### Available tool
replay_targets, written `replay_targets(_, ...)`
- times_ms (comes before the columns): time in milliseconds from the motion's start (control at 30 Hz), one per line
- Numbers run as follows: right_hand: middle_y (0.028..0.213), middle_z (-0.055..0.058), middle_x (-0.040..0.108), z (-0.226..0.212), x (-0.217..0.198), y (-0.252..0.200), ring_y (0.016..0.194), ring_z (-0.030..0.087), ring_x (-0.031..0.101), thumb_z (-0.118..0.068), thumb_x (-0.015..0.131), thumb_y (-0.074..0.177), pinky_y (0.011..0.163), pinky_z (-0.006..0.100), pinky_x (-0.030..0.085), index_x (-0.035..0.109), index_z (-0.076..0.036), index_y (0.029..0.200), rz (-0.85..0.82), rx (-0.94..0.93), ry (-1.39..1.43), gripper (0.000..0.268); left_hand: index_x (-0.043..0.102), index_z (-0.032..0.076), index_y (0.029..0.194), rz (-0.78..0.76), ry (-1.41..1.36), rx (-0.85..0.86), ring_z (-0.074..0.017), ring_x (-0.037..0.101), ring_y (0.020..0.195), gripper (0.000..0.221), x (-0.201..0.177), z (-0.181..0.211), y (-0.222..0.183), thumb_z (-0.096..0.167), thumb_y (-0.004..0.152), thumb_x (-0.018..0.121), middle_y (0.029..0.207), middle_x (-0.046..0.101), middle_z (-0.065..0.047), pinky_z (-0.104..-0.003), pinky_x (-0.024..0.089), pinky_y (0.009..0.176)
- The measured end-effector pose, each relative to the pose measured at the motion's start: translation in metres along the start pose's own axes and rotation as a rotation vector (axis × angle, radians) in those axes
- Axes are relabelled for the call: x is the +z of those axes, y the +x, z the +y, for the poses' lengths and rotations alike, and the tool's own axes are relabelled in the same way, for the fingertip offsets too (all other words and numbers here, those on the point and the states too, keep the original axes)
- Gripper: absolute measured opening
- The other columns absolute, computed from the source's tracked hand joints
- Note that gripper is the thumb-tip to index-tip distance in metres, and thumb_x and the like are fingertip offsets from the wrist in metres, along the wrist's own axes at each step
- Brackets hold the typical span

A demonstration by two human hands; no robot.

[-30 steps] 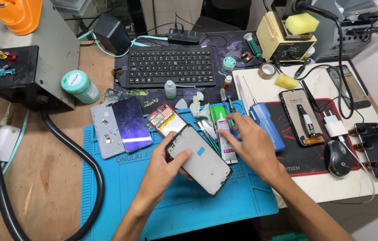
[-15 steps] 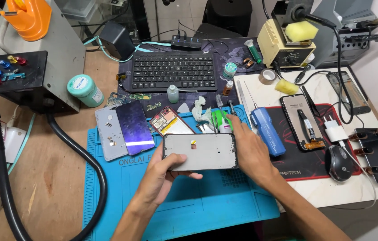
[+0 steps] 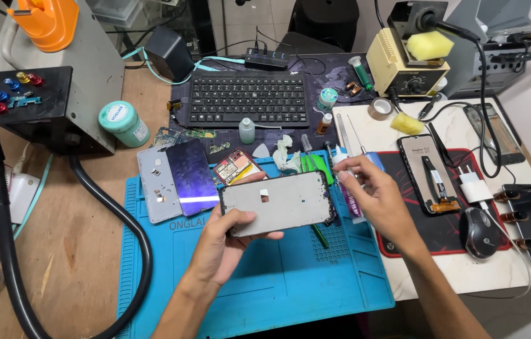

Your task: Applying adhesive glue to the perimeter of a mobile phone screen frame on a repair bench.

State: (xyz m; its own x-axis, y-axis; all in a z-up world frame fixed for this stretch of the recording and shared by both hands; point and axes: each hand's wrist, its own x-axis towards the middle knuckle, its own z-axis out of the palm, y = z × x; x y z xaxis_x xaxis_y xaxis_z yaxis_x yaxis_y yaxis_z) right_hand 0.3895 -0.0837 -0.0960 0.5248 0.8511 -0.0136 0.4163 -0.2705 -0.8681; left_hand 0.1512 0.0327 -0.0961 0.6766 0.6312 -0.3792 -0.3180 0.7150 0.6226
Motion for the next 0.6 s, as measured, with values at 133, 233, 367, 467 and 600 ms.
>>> replay_targets(133,0.114,0.013,0.075,-0.002,-0.008,0.001,0.065,0.009,0.062,-0.022,0.055,0.102,0.048,0.021,0.048,0.063,-0.009,0.122,0.019,0.043,0.414,0.025,0.063,0.005,0.136,0.060,-0.074,-0.008,-0.0447,0.063,0.120,0.065,0.001,0.000,0.002,0.000,0.072,0.062,0.132,0.067,-0.024,-0.055,0.064,0.071)
replay_targets(233,0.119,0.029,0.070,-0.001,-0.014,0.002,0.077,0.022,0.064,-0.022,0.050,0.105,0.070,0.031,0.056,0.053,-0.005,0.129,0.035,0.125,0.800,0.030,0.060,0.007,0.140,0.018,-0.100,0.018,-0.0441,0.062,0.121,0.069,0.003,0.001,0.002,0.002,0.071,0.064,0.134,0.065,-0.023,-0.055,0.065,0.073)
replay_targets(367,0.123,0.034,0.063,0.009,-0.018,-0.001,0.080,0.023,0.064,-0.015,0.053,0.102,0.076,0.031,0.058,0.047,-0.002,0.148,-0.062,-0.014,0.978,0.049,0.060,0.006,0.141,0.051,-0.111,-0.008,-0.0439,0.062,0.122,0.067,0.003,-0.001,0.003,0.002,0.073,0.062,0.136,0.065,-0.021,-0.054,0.064,0.075)
replay_targets(467,0.129,0.033,0.061,0.014,-0.021,-0.006,0.085,0.022,0.067,-0.009,0.069,0.089,0.081,0.028,0.057,0.045,-0.003,0.154,-0.132,-0.125,0.988,0.069,0.062,0.005,0.138,0.041,-0.108,-0.006,-0.0439,0.064,0.120,0.065,0.000,-0.004,0.006,0.003,0.073,0.063,0.135,0.066,-0.022,-0.052,0.065,0.071)
replay_targets(600,0.114,0.027,0.064,0.020,-0.021,-0.011,0.077,0.024,0.070,-0.004,0.061,0.100,0.078,0.030,0.062,0.049,-0.010,0.152,-0.162,-0.183,1.001,0.054,0.060,0.007,0.140,0.019,-0.068,0.016,-0.0391,0.062,0.120,0.064,0.002,-0.002,0.005,0.003,0.077,0.059,0.135,0.064,-0.018,-0.052,0.065,0.072)
